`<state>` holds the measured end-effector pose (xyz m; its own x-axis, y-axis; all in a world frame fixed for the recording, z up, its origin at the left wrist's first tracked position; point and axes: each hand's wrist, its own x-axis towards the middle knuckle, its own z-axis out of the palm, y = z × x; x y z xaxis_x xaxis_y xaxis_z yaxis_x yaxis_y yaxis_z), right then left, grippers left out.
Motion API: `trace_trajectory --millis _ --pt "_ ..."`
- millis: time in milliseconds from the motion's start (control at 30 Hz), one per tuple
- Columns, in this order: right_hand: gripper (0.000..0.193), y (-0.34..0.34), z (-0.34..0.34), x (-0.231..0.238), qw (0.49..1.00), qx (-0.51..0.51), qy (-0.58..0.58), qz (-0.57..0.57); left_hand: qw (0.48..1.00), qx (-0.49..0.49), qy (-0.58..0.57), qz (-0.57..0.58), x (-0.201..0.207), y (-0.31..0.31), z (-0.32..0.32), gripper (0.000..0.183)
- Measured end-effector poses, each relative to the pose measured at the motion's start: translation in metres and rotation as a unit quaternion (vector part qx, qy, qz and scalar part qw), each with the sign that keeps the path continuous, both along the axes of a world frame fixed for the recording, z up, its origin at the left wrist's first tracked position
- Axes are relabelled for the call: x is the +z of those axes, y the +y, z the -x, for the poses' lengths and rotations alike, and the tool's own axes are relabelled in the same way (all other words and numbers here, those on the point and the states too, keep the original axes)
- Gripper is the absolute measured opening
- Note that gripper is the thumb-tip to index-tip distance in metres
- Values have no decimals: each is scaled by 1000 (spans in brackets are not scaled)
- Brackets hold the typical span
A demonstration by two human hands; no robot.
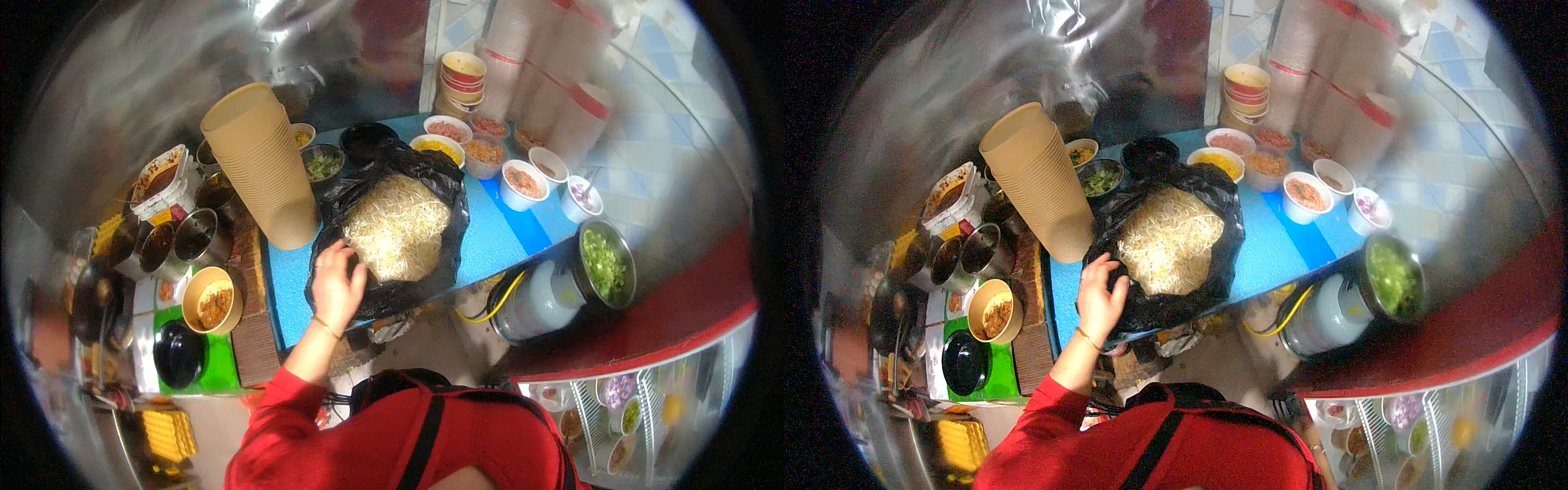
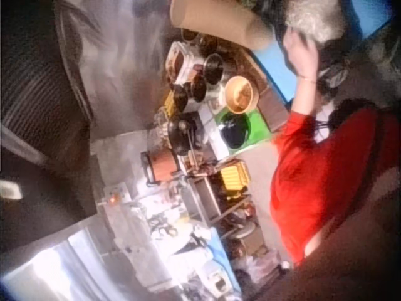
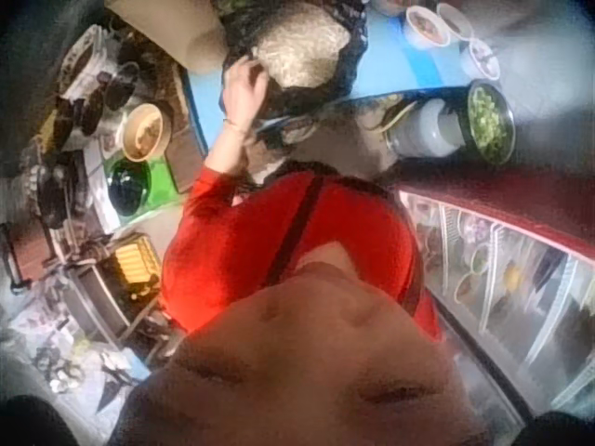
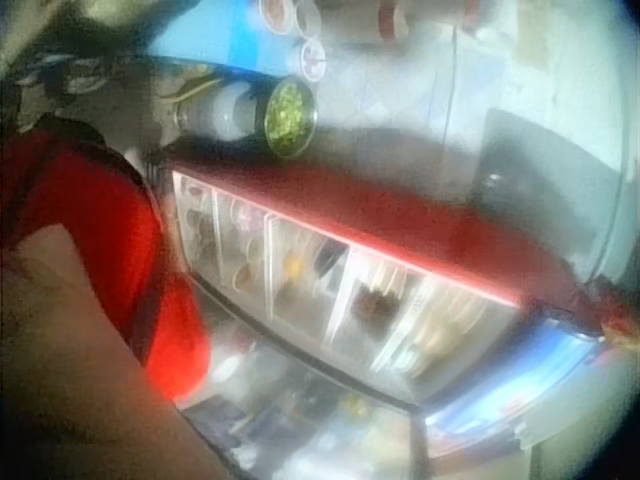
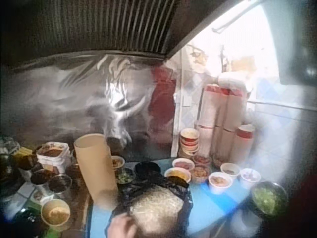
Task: The person assembles several noodle bowls by placing bean sprouts and leafy greens into disposable bowls. They retrieve bowls from a stack, add ingredients from a black bag and a metal bowl, and store some bowls in a refrigerator.
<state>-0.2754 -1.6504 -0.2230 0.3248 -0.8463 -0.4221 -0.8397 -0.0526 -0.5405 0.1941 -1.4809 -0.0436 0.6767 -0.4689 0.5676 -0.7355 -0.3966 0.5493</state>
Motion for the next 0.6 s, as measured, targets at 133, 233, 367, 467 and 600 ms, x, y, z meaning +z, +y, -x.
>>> trace_trajectory --millis 133,233,367,467,600 --pt "29 16 3 -55 995 -44 31 -86 1000 21 -15 -10 8 14 -31 26" --pt "29 22 4 -66 992 -65 29 -103 1000 -5 -16 -23 3 -1 -43 26" --pt "29 30 3 -67 990 -87 22 -111 998 -28 -25 -46 -3 -37 -74 30" --pt "29 38 2 -67 988 -102 17 -114 993 -9 -38 -115 -1 -61 -107 38" --pt "29 45 -1 -68 986 -112 15 -119 984 -20 -36 -172 3 -88 -123 45"
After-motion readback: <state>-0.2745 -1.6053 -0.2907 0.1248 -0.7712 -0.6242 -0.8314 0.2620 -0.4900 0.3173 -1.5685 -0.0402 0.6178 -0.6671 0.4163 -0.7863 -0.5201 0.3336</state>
